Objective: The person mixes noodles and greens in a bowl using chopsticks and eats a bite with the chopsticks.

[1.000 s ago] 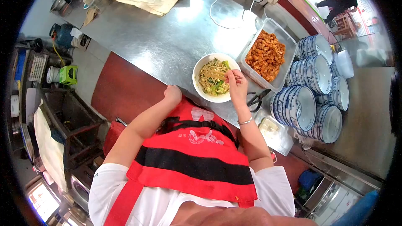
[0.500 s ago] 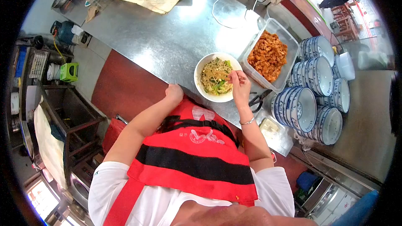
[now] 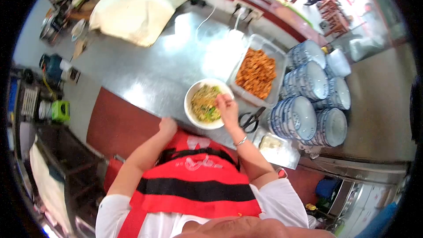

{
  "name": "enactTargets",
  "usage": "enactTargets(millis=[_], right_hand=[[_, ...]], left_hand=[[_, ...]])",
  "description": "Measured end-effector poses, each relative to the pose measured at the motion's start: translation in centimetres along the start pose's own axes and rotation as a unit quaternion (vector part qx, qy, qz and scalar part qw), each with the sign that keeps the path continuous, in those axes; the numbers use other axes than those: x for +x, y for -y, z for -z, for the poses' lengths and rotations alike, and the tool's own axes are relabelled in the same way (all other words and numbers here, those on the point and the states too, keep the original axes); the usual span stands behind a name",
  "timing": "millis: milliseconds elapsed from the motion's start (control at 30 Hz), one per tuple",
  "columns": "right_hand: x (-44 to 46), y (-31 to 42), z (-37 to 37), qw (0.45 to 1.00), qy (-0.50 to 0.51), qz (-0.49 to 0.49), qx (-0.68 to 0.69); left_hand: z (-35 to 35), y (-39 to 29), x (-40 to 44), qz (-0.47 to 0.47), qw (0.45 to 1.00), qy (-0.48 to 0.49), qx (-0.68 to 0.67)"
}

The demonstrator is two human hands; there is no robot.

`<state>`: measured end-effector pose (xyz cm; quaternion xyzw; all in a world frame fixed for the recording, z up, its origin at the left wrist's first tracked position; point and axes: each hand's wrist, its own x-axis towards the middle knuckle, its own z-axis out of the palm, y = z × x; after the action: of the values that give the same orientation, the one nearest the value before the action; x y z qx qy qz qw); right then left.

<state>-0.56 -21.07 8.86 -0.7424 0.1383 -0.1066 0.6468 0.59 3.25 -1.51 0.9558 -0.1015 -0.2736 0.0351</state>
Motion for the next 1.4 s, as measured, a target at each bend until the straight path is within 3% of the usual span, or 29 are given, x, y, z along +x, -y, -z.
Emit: enactTargets(millis=[267, 333, 400, 433, 467, 533, 567, 733, 933, 1133, 1200, 1267, 1333, 1400], right_hand=[[-0.4, 1.8, 0.1, 0.999, 0.008, 0.026, -0.033], [-0.7, 1.2, 0.1, 1.000, 0.001, 0.014, -0.018], [-0.6, 0.4, 0.1, 1.000, 0.003, 0.010, -0.015], [-0.5, 0.2, 0.1, 1.000, 0.004, 0.001, 0.017], [-0.7, 0.2, 0.1, 0.999, 0.002, -0.010, 0.049], [-0.7, 0.6, 0.0, 1.000, 0.006, 0.014, 0.025], [-0.6, 0.8, 0.3, 0.999, 0.014, 0.023, -0.040], [-0.6, 0.5, 0.2, 0.999, 0.006, 0.030, -0.037], [-0.5, 0.1, 0.0, 0.998, 0.013, 0.038, -0.046], [-0.2, 0.7, 0.9, 0.997, -0.026, -0.010, 0.071], [0.3, 0.6, 2.4, 0.994, -0.036, -0.006, 0.101], [0.3, 1.2, 3.9, 0.992, -0.042, -0.020, 0.114], [0.2, 3.4, 5.4, 0.967, -0.048, -0.087, 0.236], [0.0, 5.6, 7.0, 0.954, -0.042, -0.062, 0.291]], left_hand=[[-2.8, 0.5, 2.3, 0.090, 0.996, 0.013, -0.022], [-4.1, 1.8, 3.0, -0.044, 0.997, 0.044, 0.047], [-1.1, 0.9, 1.0, -0.060, 0.994, 0.073, 0.056], [-0.8, 0.1, 0.7, 0.061, 0.997, 0.011, -0.050], [-3.3, 1.1, 2.3, 0.037, 0.999, 0.013, -0.037], [-1.9, 0.7, 1.4, 0.054, 0.997, 0.044, -0.029], [-2.6, 0.8, 1.8, 0.055, 0.998, 0.026, -0.009], [-2.7, 0.4, 2.0, 0.086, 0.996, -0.001, 0.003], [-1.3, 0.1, 1.0, 0.044, 0.999, 0.017, 0.003], [-1.5, 0.1, 1.6, 0.109, 0.993, 0.029, -0.019], [-1.3, 0.0, 1.2, 0.053, 0.998, 0.019, 0.030], [-2.3, 0.2, 1.4, 0.074, 0.997, 0.015, -0.003], [-1.7, 0.3, 1.4, 0.068, 0.997, 0.022, -0.030], [-1.4, 0.4, 0.9, 0.029, 0.999, 0.015, -0.017]])
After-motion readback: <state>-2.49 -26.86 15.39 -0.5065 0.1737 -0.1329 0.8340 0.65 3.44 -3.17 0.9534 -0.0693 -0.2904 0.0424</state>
